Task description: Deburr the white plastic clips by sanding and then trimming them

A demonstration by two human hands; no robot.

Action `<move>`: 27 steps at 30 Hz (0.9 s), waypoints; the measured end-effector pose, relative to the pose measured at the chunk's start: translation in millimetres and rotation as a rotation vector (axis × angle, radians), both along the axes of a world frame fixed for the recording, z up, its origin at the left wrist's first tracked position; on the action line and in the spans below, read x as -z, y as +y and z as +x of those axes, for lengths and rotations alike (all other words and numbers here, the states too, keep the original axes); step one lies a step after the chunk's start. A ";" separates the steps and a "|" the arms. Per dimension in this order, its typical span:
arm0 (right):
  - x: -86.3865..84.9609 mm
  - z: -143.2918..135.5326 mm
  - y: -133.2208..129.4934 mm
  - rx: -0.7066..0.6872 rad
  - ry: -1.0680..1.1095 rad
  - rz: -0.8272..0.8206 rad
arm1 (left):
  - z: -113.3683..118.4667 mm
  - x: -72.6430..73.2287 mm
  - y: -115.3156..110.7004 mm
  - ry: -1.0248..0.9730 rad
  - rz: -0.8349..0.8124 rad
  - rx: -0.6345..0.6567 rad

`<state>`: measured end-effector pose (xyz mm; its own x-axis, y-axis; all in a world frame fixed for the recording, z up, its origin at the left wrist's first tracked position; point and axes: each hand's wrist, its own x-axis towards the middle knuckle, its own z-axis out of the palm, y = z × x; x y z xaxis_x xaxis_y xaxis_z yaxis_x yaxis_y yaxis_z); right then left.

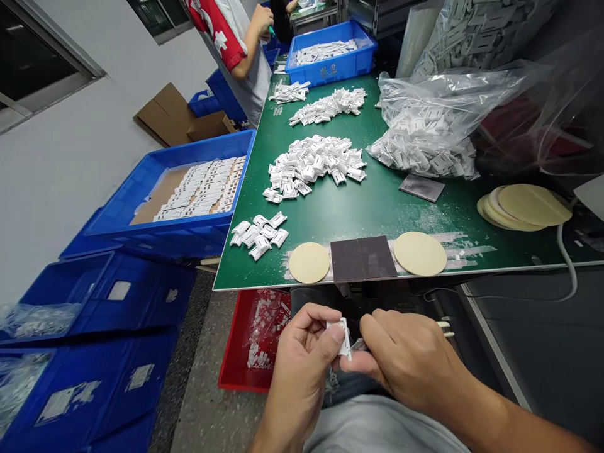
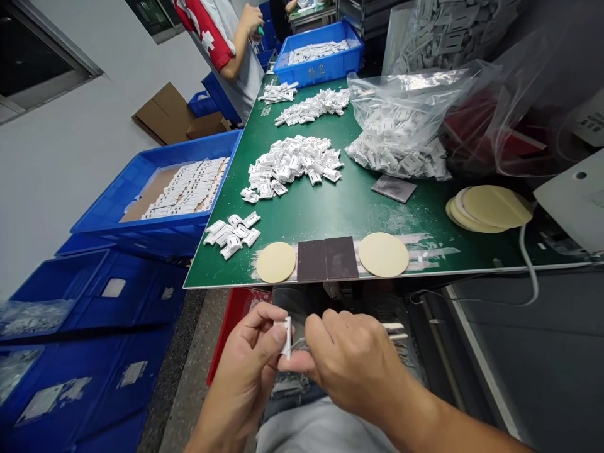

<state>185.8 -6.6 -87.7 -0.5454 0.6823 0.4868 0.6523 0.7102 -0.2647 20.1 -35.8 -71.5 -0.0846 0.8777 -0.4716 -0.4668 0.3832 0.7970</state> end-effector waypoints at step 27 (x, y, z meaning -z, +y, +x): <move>-19.6 -0.9 -7.9 -0.172 0.546 -1.009 | 0.1 2.0 2.2 -0.275 0.086 0.116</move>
